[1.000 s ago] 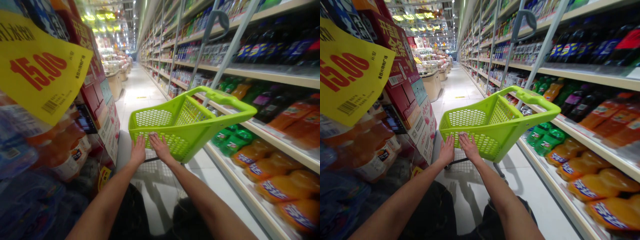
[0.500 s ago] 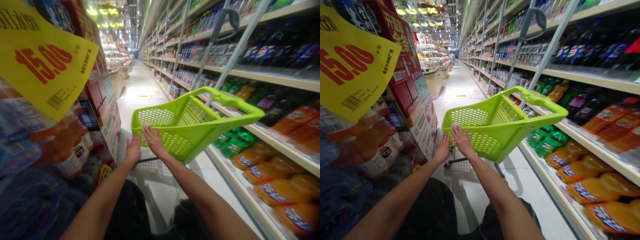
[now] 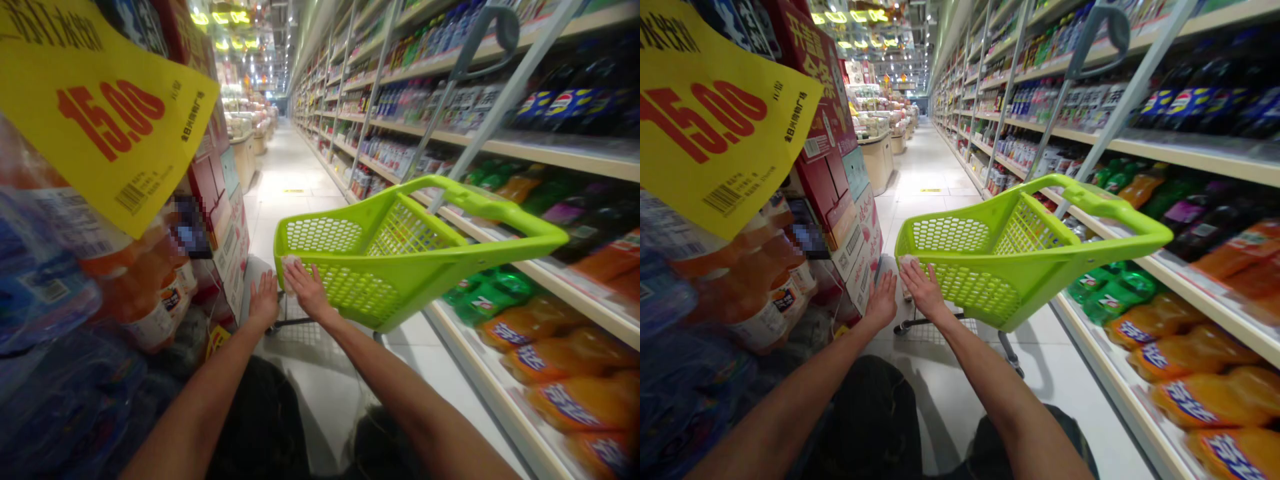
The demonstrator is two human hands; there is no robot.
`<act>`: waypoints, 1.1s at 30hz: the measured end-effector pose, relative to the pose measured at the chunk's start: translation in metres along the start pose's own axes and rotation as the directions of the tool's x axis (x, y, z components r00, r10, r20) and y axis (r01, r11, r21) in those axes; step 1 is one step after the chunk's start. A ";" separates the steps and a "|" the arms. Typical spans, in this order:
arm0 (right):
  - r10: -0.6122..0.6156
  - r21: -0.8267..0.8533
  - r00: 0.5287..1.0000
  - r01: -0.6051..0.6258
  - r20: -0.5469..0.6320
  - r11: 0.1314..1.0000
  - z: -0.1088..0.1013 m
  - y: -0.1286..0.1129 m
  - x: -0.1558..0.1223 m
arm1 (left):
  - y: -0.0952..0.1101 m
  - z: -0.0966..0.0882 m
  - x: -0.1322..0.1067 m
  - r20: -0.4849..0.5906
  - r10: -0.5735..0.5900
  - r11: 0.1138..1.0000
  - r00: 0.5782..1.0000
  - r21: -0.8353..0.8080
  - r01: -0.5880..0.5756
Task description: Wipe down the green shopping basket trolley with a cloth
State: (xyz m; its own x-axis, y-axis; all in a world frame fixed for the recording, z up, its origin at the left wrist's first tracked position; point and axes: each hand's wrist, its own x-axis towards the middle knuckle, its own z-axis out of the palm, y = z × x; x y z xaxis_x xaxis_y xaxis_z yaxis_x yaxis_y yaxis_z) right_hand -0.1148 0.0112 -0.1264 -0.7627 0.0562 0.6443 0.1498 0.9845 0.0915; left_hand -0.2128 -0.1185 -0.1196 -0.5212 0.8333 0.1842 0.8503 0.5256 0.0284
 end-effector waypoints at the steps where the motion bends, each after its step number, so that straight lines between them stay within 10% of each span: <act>1: 0.011 -0.003 1.000 -0.011 -0.009 1.000 -0.003 -0.002 0.011 | -0.002 -0.001 0.001 -0.001 -0.008 1.000 1.000 -0.005 0.008; 12: -0.077 0.065 0.901 0.055 0.426 0.996 0.027 -0.015 -0.021 | -0.008 -0.019 0.000 0.038 0.006 1.000 0.999 -0.029 -0.005; 21: 0.142 -0.038 0.989 -0.140 0.048 0.989 -0.042 0.018 0.036 | 0.003 -0.041 0.028 0.016 -0.016 1.000 1.000 0.018 0.016; 33: 0.236 -0.194 0.951 -0.197 0.203 0.961 -0.068 0.048 0.011 | 0.028 -0.062 0.043 0.172 0.105 0.994 0.979 -0.020 -0.104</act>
State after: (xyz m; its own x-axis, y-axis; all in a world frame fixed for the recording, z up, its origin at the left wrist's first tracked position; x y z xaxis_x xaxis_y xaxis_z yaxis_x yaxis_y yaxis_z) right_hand -0.0733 0.0478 -0.0628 -0.8171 0.3190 0.4801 0.4163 0.9027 0.1087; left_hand -0.2067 -0.0782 -0.0503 -0.4334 0.9011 0.0140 0.9010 0.4329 0.0284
